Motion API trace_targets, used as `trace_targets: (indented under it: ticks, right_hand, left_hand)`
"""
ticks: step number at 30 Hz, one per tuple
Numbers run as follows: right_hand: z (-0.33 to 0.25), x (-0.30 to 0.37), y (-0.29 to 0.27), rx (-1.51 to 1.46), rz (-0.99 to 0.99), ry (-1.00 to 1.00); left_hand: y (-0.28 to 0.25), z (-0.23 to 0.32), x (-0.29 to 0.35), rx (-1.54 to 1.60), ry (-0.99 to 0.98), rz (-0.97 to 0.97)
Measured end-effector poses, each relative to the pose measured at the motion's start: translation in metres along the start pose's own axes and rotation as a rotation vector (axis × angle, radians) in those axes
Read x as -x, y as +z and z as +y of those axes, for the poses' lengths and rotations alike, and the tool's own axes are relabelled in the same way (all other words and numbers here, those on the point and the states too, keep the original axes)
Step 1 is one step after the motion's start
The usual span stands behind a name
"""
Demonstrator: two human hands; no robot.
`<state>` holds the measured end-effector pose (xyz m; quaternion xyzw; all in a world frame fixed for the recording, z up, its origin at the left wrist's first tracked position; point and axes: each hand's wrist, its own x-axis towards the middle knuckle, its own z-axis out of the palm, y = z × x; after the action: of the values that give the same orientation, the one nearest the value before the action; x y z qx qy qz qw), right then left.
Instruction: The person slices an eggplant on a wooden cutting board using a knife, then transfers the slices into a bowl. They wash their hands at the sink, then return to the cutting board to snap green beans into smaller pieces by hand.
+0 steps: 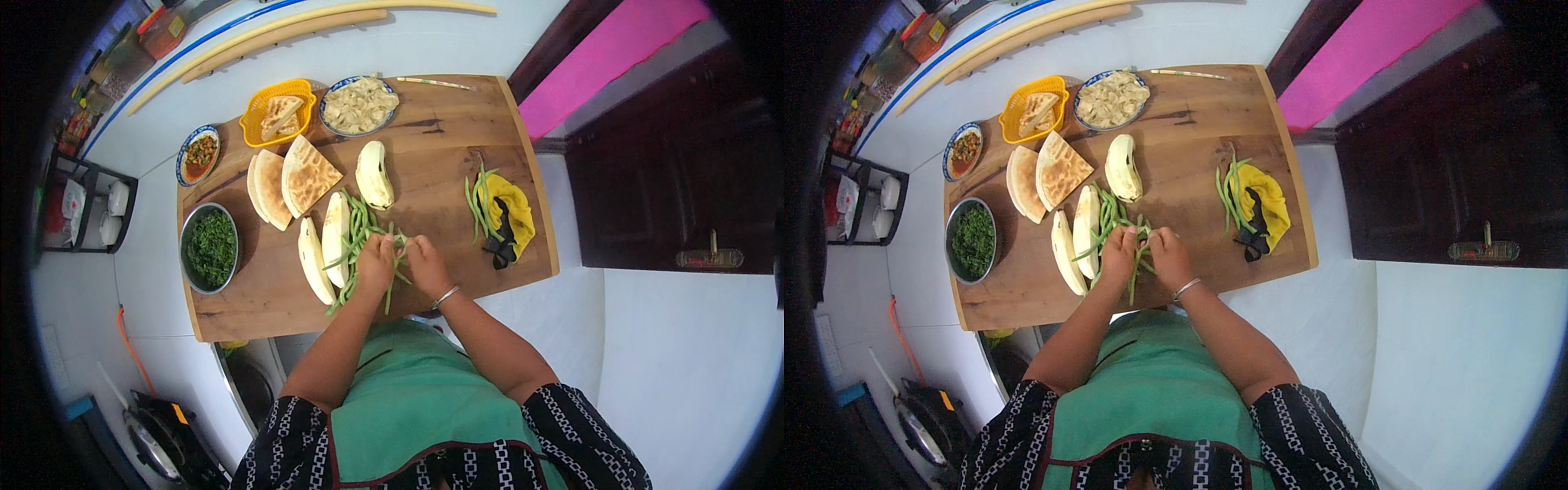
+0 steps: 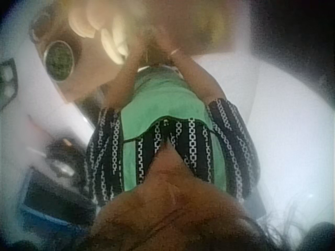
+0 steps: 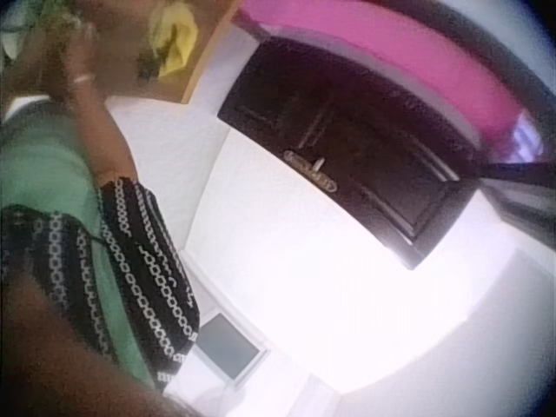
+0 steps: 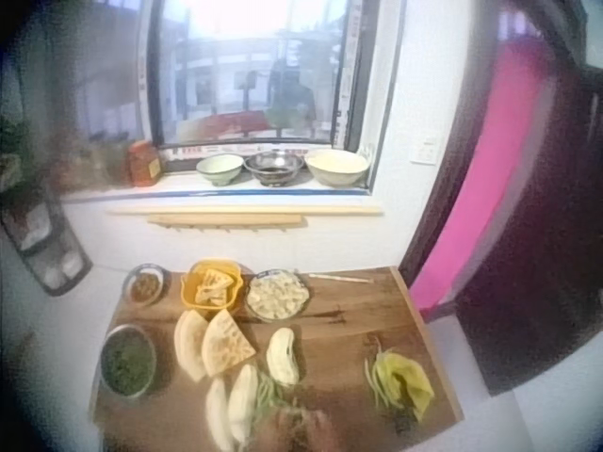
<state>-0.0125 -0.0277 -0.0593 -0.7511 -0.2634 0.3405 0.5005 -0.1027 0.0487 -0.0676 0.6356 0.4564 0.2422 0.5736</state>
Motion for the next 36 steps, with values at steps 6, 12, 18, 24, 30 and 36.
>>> trace_targets:
  ticks: [6,12,18,24,30,36]
  right_hand:
    - [0.009,0.021,-0.016,-0.280,-0.051,0.136]
    - [0.014,0.034,-0.022,-0.336,-0.044,0.107]
    - [0.001,0.048,-0.025,-0.443,-0.057,0.190]
    - [0.006,0.027,-0.016,-0.476,-0.064,0.181]
    - [-0.016,0.014,-0.009,-0.592,-0.052,0.254]
    - [-0.012,0.003,-0.007,-0.476,-0.003,0.215]
  left_hand:
    - [0.015,-0.001,0.025,0.056,-0.095,0.001]
    - [0.022,0.017,0.046,0.104,0.034,0.035]
    - [0.020,0.010,0.059,0.130,0.070,-0.015]
    - [0.009,0.022,0.053,0.429,-0.118,-0.236]
    - [-0.008,0.016,0.021,0.368,-0.244,-0.178]
    - [-0.001,0.024,0.009,0.511,-0.314,-0.265]
